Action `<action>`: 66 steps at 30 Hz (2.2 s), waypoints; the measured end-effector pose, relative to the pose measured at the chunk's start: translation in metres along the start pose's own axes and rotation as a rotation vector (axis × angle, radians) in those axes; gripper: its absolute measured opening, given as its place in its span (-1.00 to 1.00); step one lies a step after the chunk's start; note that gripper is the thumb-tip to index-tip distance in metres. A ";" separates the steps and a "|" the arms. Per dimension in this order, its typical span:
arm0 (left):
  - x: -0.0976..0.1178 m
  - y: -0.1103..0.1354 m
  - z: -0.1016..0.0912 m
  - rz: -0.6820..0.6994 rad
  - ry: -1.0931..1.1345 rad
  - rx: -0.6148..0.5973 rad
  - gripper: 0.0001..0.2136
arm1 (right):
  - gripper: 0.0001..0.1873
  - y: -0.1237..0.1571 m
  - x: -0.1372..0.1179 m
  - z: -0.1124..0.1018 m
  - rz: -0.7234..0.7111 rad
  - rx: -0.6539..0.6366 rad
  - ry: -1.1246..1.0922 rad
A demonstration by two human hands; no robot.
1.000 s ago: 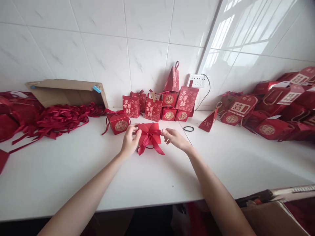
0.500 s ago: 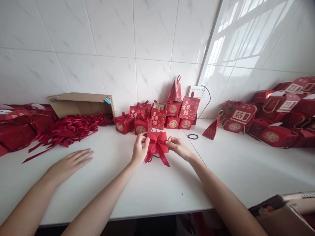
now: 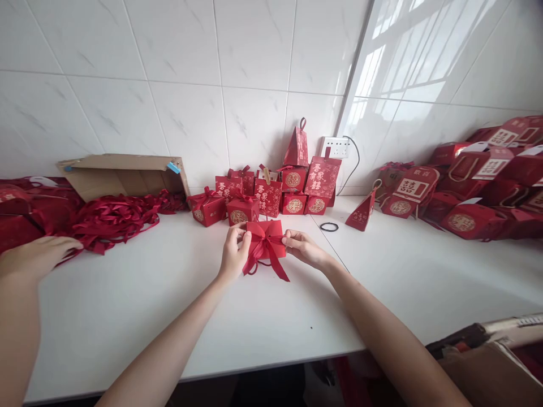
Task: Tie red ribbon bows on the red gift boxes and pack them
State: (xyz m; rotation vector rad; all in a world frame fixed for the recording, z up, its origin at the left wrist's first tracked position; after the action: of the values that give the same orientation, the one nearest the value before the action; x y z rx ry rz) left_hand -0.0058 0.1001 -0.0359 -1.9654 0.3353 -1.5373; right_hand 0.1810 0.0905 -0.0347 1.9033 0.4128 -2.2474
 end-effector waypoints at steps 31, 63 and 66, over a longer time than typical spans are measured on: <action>0.109 0.038 -0.026 1.073 -0.128 0.116 -0.90 | 0.04 0.039 -0.037 0.038 -1.101 0.277 0.792; 0.124 0.042 -0.039 0.927 -0.076 0.012 -0.79 | -0.20 0.050 -0.050 0.048 -1.296 0.365 0.909; 0.126 0.042 -0.039 0.940 -0.074 -0.005 -0.80 | -0.18 0.050 -0.052 0.049 -1.326 0.361 0.906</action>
State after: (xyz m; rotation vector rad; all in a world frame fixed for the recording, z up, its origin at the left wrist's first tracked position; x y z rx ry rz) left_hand 0.0012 -0.0128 0.0429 -1.4884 1.0461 -0.8365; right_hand 0.1595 0.0250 0.0183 3.4330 1.9683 -1.6751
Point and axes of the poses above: each hand's wrist, its own y-axis away from the middle knuckle, its own z-axis out of the palm, x = y × z, the point moved 3 cm from there along -y, towards the middle knuckle, and after that the axes turned 7 degrees about x, right-handed, at the moved point
